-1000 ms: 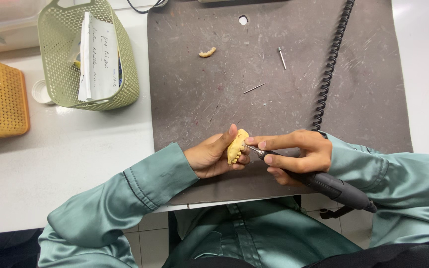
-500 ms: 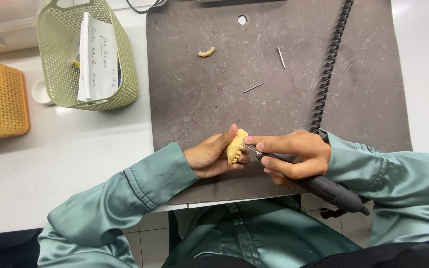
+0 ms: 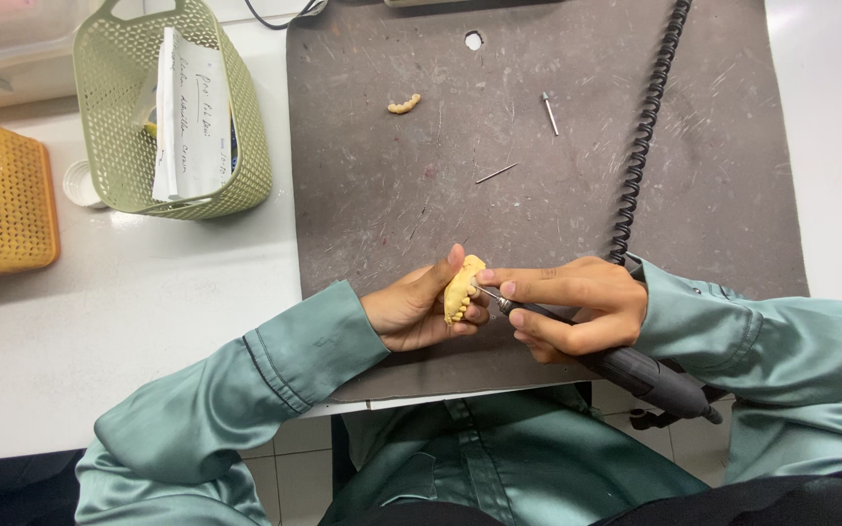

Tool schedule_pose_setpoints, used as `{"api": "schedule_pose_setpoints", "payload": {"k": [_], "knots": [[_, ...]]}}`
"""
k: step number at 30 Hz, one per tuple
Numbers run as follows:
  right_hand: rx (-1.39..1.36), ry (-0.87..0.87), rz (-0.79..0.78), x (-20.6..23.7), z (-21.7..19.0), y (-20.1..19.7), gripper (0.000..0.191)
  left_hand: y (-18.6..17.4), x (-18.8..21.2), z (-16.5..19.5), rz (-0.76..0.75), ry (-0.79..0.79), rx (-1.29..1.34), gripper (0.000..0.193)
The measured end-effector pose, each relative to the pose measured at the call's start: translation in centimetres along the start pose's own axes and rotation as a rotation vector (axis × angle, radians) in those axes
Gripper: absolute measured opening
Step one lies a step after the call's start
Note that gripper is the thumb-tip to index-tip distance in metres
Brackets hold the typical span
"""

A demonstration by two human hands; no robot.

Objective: The person holds a dental prosthesis (a denture with artificial teeth) on a work mat and uses a rotary grinding tool to grind and smooth its surfaces. They reposition and turn the denture repeatedly to work on different areas, and occasionally set it down to change or adjust the tool bit before resuming grinding.

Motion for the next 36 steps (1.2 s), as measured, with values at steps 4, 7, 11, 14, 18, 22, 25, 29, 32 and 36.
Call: {"api": "schedule_pose_setpoints", "payload": {"k": [4,7,11,14,18,22,25,29,32,36], "knots": [[-0.006,-0.005,0.007,-0.05,0.04,0.08,0.022,0.05,0.00,0.02,-0.003,-0.002,0.000,0.058],[0.021,-0.009,0.011,-0.02,0.05,0.07,0.022,0.04,-0.09,0.04,-0.008,-0.001,0.002,0.058],[0.012,-0.007,0.012,0.08,0.06,0.08,0.022,0.02,-0.07,0.05,-0.003,-0.002,0.005,0.057],[-0.004,0.001,0.008,0.16,0.07,0.12,0.022,0.02,-0.06,0.01,-0.003,-0.003,0.022,0.057],[-0.001,-0.001,0.010,0.15,0.02,0.11,0.021,0.00,-0.04,-0.02,-0.008,0.002,0.016,0.056],[-0.009,0.013,0.010,-0.02,-0.06,0.07,0.021,-0.06,-0.14,0.00,-0.010,0.006,0.008,0.056],[0.002,0.006,0.001,-0.16,-0.08,-0.02,0.021,-0.10,-0.15,0.00,-0.011,0.004,0.011,0.056],[0.014,-0.002,0.008,-0.26,0.00,0.03,0.022,-0.15,-0.16,-0.02,-0.005,0.004,0.013,0.055],[-0.005,0.024,-0.014,-0.17,-0.11,-0.11,0.022,-0.18,-0.16,0.04,-0.011,0.000,0.004,0.056],[0.010,0.013,-0.004,-0.17,-0.06,-0.07,0.023,-0.20,-0.16,-0.02,-0.005,-0.001,0.013,0.055]]}}
Point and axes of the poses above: each hand's wrist, its own x-axis away from the middle knuckle, its own y-axis out of the palm, z = x × y, the point moved 2 cm from there along -x, towards the middle knuckle, and after that the axes turned 13 degrees about x, right-handed, at the moved point
